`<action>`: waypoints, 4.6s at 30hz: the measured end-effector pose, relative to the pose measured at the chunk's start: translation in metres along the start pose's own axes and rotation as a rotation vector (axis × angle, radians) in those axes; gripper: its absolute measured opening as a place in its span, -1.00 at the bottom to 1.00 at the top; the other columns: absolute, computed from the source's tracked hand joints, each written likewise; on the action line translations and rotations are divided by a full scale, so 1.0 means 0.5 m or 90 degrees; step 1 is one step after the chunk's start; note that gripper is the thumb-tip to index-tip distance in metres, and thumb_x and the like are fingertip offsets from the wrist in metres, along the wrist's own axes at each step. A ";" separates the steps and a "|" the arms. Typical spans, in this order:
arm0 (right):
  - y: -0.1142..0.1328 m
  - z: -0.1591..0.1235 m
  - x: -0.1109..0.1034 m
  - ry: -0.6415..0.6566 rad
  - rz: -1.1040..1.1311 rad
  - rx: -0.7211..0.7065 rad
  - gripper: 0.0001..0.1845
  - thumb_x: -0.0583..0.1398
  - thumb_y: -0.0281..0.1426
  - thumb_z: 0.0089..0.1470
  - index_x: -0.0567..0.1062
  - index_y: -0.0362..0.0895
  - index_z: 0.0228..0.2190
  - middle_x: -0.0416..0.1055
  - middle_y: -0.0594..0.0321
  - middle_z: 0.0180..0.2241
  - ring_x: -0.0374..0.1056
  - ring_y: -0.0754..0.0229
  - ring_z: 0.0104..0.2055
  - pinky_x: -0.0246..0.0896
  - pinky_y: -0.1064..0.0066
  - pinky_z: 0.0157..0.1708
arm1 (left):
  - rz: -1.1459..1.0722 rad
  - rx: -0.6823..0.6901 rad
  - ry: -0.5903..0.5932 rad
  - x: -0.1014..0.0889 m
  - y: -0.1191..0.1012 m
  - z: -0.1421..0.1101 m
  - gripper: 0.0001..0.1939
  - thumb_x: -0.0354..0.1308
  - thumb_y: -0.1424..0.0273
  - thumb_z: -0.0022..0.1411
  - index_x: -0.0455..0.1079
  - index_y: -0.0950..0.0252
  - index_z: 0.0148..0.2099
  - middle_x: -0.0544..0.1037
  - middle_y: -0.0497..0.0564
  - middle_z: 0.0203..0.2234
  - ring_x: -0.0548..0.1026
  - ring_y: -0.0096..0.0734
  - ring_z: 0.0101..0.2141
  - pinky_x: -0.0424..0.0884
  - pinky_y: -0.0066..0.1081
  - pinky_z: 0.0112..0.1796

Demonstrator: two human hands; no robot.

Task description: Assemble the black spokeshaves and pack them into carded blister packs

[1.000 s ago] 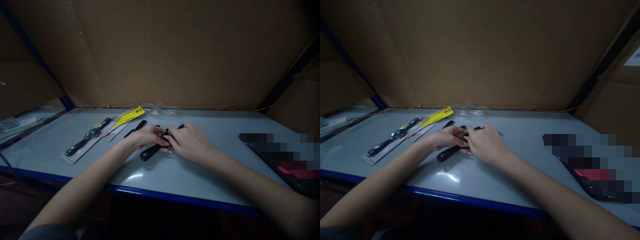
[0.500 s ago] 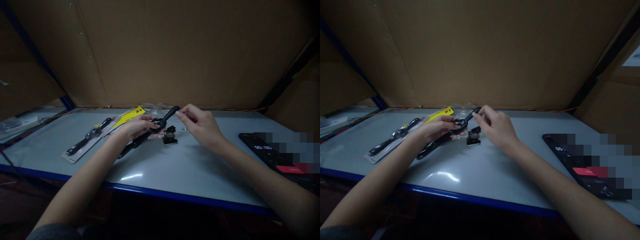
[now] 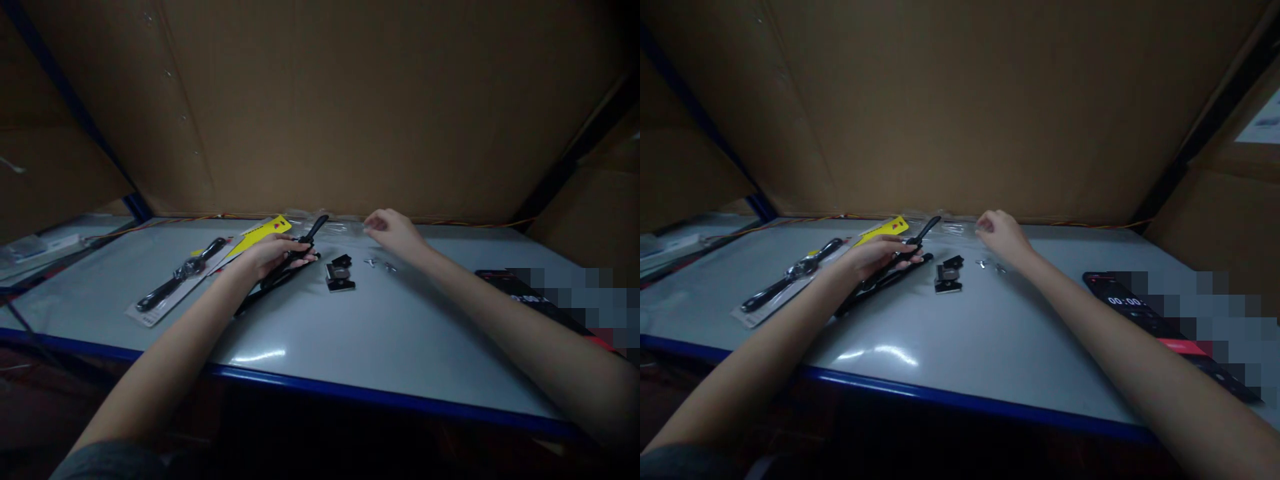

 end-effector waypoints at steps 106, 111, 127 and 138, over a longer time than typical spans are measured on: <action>0.145 -0.121 0.083 0.246 0.816 0.341 -0.40 0.28 -0.50 -0.13 0.20 -0.11 -0.05 0.42 0.07 -0.21 0.43 0.19 -0.39 0.40 0.34 -0.47 | 0.844 0.633 -0.497 -0.088 -0.198 -0.089 -0.65 -0.13 0.49 0.23 0.29 0.32 0.04 0.52 0.12 -0.15 0.47 -0.25 -0.13 0.33 -0.33 -0.14; 0.154 -0.123 0.085 0.344 0.782 0.335 -0.36 0.28 -0.51 -0.14 0.17 -0.12 -0.02 0.44 0.10 -0.25 0.43 0.21 -0.43 0.40 0.36 -0.50 | 0.684 0.840 -0.480 -0.070 -0.234 -0.164 -0.75 -0.03 0.49 0.21 0.45 0.15 -0.21 0.48 -0.06 -0.06 0.32 -0.29 0.04 0.17 -0.16 0.05; 0.145 -0.137 0.073 0.597 0.672 0.211 -0.24 0.30 -0.45 -0.16 0.18 -0.17 0.09 0.45 0.07 -0.24 0.42 0.23 -0.50 0.42 0.37 -0.57 | 0.474 0.796 -0.689 -0.218 -0.245 -0.215 -0.85 0.09 0.48 0.05 0.48 0.17 -0.39 0.31 -0.04 -0.02 0.24 -0.23 0.03 0.20 -0.17 0.02; 0.148 -0.149 0.077 0.652 0.660 0.181 -0.17 0.30 -0.43 -0.14 0.10 -0.11 0.15 0.48 0.09 -0.26 0.44 0.21 -0.51 0.42 0.40 -0.59 | -0.228 0.605 -0.204 -0.272 -0.207 -0.101 -0.62 -0.23 0.13 0.20 0.10 0.22 -0.55 0.22 -0.06 -0.67 0.29 -0.47 -0.61 0.36 -0.44 -0.44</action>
Point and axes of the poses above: each hand's wrist, its own z-axis towards the middle knuckle, its own x-axis out of the palm, y = z × x, the point moved 10 cm from there along z, towards the middle knuckle
